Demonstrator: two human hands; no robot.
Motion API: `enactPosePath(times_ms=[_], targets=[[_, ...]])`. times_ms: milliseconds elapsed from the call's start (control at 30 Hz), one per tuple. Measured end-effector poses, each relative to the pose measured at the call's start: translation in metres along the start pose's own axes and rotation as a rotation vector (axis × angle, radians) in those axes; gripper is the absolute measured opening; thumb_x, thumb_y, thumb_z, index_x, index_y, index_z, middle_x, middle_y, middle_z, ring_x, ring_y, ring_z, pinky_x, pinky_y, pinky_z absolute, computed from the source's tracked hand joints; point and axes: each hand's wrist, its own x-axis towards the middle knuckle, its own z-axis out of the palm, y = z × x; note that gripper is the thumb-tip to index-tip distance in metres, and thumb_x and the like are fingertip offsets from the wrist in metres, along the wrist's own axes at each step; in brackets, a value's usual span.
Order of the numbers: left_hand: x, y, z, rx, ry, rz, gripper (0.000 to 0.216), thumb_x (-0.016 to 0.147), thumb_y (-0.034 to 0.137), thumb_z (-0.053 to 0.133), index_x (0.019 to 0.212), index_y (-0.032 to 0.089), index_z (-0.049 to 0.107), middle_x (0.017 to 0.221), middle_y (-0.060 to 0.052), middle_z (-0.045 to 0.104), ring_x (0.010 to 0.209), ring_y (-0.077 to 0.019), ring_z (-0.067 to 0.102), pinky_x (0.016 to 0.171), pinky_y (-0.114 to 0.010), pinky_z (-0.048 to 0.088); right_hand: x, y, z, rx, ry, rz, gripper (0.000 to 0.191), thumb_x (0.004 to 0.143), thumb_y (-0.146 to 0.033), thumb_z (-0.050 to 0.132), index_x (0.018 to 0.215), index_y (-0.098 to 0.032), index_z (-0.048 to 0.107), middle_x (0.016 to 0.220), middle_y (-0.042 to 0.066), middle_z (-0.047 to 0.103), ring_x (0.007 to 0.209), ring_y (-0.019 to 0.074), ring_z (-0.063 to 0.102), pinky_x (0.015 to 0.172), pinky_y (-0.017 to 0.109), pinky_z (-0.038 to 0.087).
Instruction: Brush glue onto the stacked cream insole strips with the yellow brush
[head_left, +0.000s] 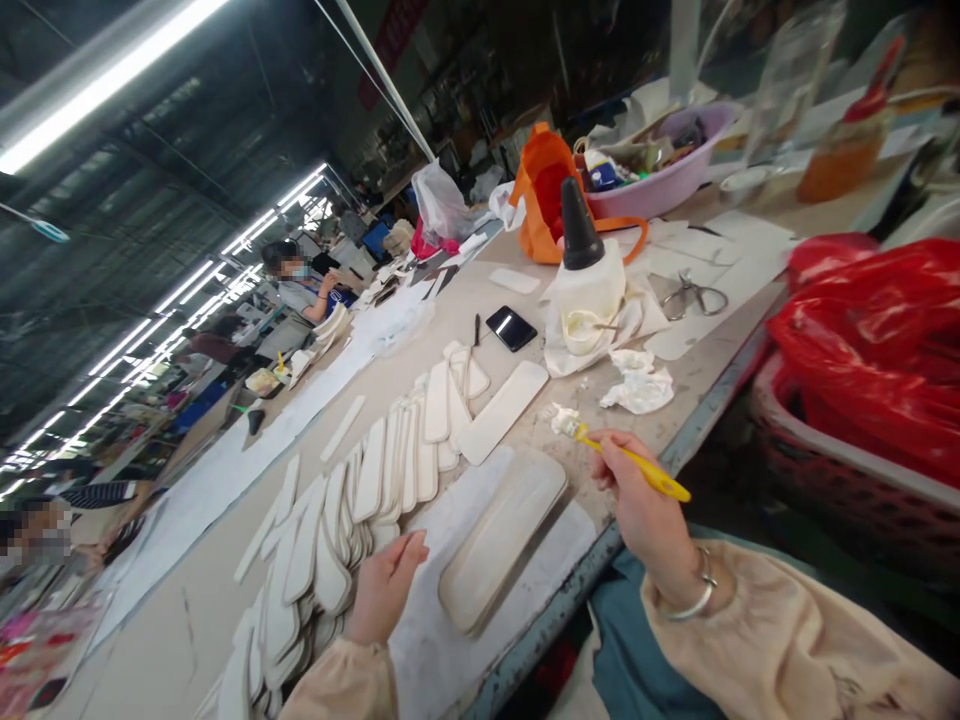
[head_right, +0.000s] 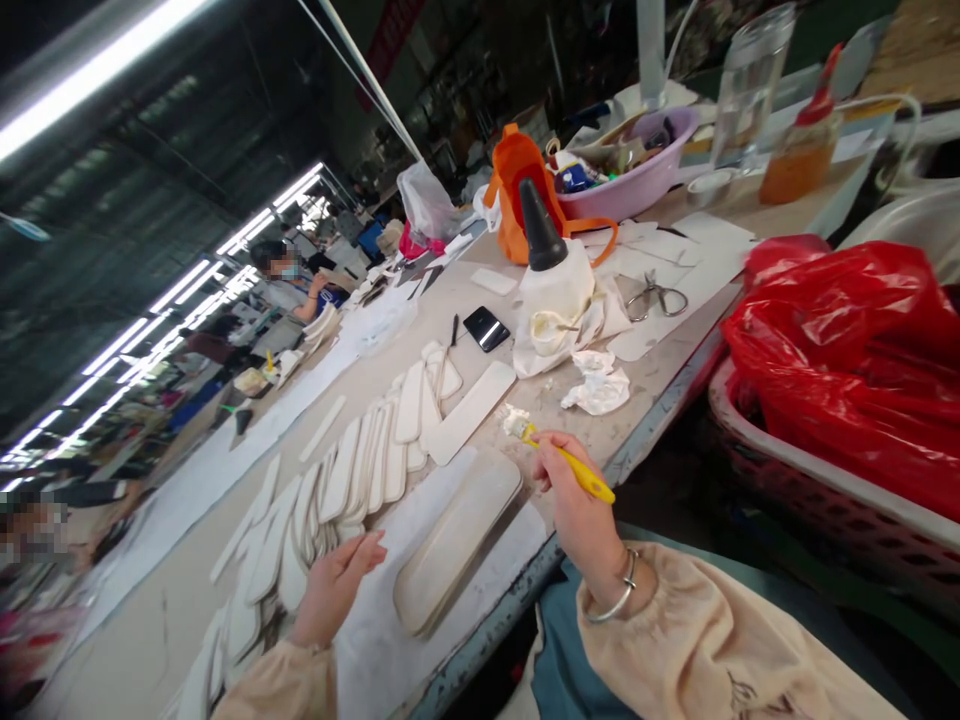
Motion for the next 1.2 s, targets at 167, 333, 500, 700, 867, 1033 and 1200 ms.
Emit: enactPosePath(times_ms=[167, 333, 500, 700, 867, 1033, 1200], targets=[[0.058, 0.024, 0.007, 0.181, 0.056, 0.245, 0.035, 0.086, 0.046, 0.056, 0.103, 0.019, 0.070, 0.106, -0.009, 0.073, 0.099, -0.0233, 0.067, 0.093, -0.040, 0.052, -0.004, -0.001, 0.001, -0.021, -0.005, -0.013, 0.024, 0.092, -0.042, 0.049, 0.101, -0.024, 0.060, 0.075, 0.004, 0.056, 0.068, 0.0196, 0.052, 0.064, 0.034, 0.046], [0.122, 0.047, 0.052, 0.346, -0.048, 0.485, 0.039, 0.080, 0.040, 0.067, 0.113, 0.018, 0.066, 0.122, -0.013, 0.064, 0.115, -0.0262, 0.058, 0.104, -0.041, 0.044, -0.005, 0.009, -0.002, -0.040, 0.010, -0.020, 0.023, 0.091, -0.042, 0.053, 0.103, -0.025, 0.061, 0.078, 0.004, 0.057, 0.069, 0.0200, 0.053, 0.064, 0.035, 0.045], [0.148, 0.053, 0.076, 0.493, -0.185, 0.594, 0.029, 0.081, 0.039, 0.066, 0.100, 0.019, 0.069, 0.107, -0.013, 0.065, 0.101, -0.0275, 0.060, 0.094, -0.044, 0.048, -0.006, 0.014, -0.005, -0.075, 0.005, -0.028, 0.023, 0.091, -0.041, 0.054, 0.105, -0.024, 0.061, 0.079, 0.003, 0.058, 0.071, 0.0191, 0.053, 0.065, 0.033, 0.045], [0.160, 0.048, 0.071, 0.543, -0.325, 0.650, 0.027, 0.088, 0.038, 0.056, 0.101, 0.017, 0.066, 0.109, -0.012, 0.062, 0.100, -0.0238, 0.059, 0.095, -0.044, 0.046, -0.008, 0.008, 0.000, -0.078, 0.000, -0.046, 0.023, 0.092, -0.041, 0.054, 0.104, -0.023, 0.062, 0.078, 0.002, 0.058, 0.072, 0.0160, 0.054, 0.066, 0.029, 0.044], [0.169, 0.049, 0.064, 0.514, -0.356, 0.637, 0.026, 0.091, 0.037, 0.057, 0.104, 0.016, 0.062, 0.106, -0.006, 0.064, 0.094, -0.0181, 0.062, 0.086, -0.041, 0.052, -0.009, 0.008, 0.001, -0.174, 0.002, -0.154, 0.020, 0.094, -0.038, 0.053, 0.104, -0.024, 0.062, 0.078, 0.000, 0.059, 0.072, 0.0135, 0.055, 0.069, 0.027, 0.046], [0.155, 0.057, 0.031, 0.436, -0.189, 0.550, 0.022, 0.096, 0.031, 0.044, 0.096, 0.015, 0.060, 0.090, -0.005, 0.063, 0.082, -0.0164, 0.061, 0.077, -0.036, 0.049, -0.011, 0.008, 0.003, -0.209, 0.030, -0.295, 0.019, 0.094, -0.034, 0.053, 0.108, -0.024, 0.063, 0.097, 0.003, 0.065, 0.076, 0.0128, 0.060, 0.071, 0.027, 0.050], [0.093, 0.064, -0.014, 0.278, -0.144, 0.531, 0.027, 0.098, 0.030, 0.030, 0.086, 0.020, 0.053, 0.067, 0.002, 0.053, 0.064, -0.0148, 0.055, 0.062, -0.027, 0.039, -0.004, 0.007, 0.014, -0.040, -0.019, -0.284, 0.017, 0.091, -0.034, 0.058, 0.105, -0.025, 0.056, 0.119, 0.007, 0.064, 0.101, 0.0196, 0.066, 0.085, 0.037, 0.054]])
